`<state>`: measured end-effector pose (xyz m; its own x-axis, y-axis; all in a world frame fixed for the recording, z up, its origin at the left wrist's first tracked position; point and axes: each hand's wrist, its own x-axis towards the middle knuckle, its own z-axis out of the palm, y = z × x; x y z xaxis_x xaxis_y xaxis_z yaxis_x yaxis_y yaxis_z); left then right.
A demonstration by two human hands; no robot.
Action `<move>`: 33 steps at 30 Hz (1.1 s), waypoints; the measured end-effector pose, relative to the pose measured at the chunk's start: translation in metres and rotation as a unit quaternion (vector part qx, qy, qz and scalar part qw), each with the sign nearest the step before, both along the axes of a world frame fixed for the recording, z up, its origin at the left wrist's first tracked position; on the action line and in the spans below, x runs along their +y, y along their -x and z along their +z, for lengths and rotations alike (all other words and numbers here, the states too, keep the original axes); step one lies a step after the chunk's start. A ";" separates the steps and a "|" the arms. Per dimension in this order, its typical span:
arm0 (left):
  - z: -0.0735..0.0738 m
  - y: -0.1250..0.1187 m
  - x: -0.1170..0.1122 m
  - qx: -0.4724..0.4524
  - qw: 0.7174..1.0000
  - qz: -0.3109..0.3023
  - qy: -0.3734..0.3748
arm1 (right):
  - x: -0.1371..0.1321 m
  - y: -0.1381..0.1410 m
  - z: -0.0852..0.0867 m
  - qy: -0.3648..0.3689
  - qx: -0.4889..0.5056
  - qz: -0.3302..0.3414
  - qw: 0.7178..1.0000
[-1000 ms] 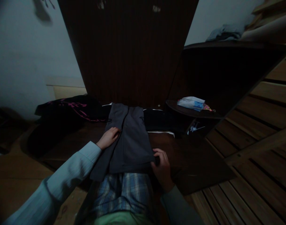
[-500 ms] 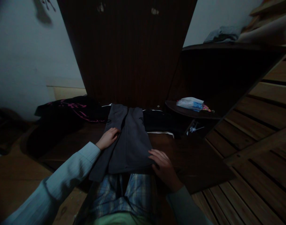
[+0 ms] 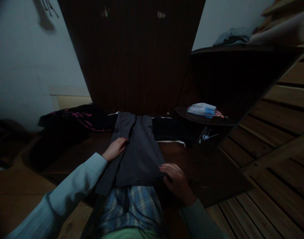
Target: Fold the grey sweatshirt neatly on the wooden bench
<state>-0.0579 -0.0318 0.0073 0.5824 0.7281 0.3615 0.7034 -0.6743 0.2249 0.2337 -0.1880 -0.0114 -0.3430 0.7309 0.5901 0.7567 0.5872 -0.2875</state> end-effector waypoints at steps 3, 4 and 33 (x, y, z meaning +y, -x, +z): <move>-0.002 0.000 0.001 -0.003 1.000 -0.013 0.010 | -0.001 0.001 0.002 0.008 -0.001 0.006 1.000; -0.003 0.000 0.002 0.008 1.000 -0.010 0.013 | -0.001 0.002 0.002 0.011 -0.002 0.008 1.000; 0.007 -0.030 0.025 -0.047 0.988 0.145 0.010 | 0.170 0.060 0.059 0.147 -0.209 -0.218 0.942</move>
